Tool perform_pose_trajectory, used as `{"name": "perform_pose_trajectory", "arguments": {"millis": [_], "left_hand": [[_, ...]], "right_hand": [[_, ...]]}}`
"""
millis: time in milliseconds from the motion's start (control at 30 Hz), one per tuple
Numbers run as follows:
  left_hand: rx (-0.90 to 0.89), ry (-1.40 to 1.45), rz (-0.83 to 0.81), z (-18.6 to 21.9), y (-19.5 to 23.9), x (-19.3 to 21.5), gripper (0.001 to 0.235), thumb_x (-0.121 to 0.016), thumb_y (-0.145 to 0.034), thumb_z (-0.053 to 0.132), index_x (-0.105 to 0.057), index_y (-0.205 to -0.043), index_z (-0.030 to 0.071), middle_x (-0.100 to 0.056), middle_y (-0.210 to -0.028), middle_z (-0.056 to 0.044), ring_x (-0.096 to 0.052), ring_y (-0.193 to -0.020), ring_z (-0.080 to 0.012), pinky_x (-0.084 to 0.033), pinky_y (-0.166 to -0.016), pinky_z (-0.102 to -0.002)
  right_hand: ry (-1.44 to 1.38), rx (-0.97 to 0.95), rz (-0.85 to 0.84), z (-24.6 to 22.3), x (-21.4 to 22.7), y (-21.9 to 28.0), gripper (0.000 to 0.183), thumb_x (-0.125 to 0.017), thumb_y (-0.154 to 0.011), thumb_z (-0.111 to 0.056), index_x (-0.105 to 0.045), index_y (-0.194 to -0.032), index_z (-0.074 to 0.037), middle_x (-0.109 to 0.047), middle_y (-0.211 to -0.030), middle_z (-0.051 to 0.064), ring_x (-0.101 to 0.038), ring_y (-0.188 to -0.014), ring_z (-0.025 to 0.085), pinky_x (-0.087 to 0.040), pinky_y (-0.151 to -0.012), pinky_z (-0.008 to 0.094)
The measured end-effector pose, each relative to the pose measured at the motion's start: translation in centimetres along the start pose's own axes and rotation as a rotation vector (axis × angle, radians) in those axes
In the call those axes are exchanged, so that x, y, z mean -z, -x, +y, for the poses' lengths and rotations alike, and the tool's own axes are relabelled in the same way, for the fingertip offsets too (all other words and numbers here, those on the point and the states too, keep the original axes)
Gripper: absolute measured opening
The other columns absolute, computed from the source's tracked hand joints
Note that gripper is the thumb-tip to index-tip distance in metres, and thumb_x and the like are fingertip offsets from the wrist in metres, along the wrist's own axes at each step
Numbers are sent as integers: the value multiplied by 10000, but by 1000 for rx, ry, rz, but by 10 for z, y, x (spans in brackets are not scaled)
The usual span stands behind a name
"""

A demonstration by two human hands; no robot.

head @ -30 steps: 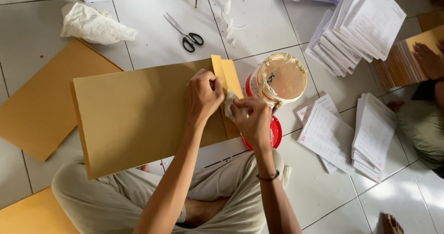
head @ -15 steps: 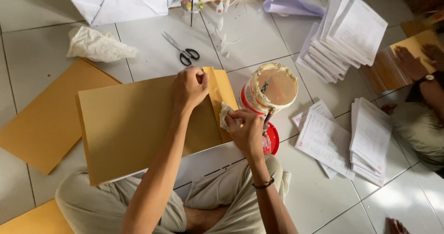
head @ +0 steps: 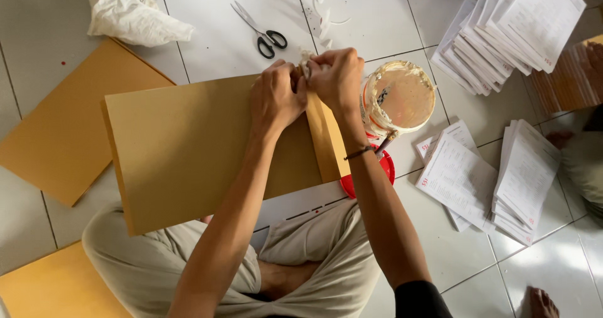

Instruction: The person sits on the floor and applies glue to the edge of a brown paper sheet using a brush. They then fold the glued edge over and wipe it with a cloth. This process is repeated for another sheet.

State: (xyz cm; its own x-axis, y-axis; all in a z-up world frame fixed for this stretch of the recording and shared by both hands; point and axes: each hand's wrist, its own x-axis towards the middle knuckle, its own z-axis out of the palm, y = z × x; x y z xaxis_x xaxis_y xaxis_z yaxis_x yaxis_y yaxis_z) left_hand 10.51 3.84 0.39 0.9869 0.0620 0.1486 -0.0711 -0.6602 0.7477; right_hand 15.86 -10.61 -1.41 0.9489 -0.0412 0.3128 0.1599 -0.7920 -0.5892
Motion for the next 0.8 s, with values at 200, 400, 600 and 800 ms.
{"name": "perform_pose_trajectory", "arguments": {"millis": [200,400,600,800], "left_hand": [[-37,28,3,6,1,5,126,-680,-885,169,-666,-787,91,-602,-747,-65,-723,-745,-370,-597,-689,-519],[17,58,0,-3,-1,-8,168,-675,-867,218,-611,-753,112,-612,-778,-94,-715,-767,-451,-581,-720,-601],[-17,48,51,-5,-2,-9,243,-634,-900,156,-505,-700,105,-636,-838,-50,-600,-649,-384,-445,-577,-517],[-79,65,98,-8,-3,-13,206,-650,-886,149,-550,-712,101,-649,-814,-89,-609,-648,-389,-451,-569,-528]], "right_hand": [[-120,-64,-54,-12,22,14,78,-845,-787,-175,-843,-862,-194,-756,-734,119,-770,-737,371,-586,-699,412],[-5,-86,-67,-16,70,108,102,-822,-778,-203,-829,-858,-140,-713,-714,184,-712,-688,403,-522,-644,488],[-62,-176,-45,-32,104,181,30,-773,-829,-110,-745,-830,-99,-718,-798,-13,-543,-669,124,-432,-659,289],[-45,201,2,-22,73,106,150,-786,-841,-40,-808,-990,-36,-740,-923,74,-705,-811,222,-534,-751,335]]}}
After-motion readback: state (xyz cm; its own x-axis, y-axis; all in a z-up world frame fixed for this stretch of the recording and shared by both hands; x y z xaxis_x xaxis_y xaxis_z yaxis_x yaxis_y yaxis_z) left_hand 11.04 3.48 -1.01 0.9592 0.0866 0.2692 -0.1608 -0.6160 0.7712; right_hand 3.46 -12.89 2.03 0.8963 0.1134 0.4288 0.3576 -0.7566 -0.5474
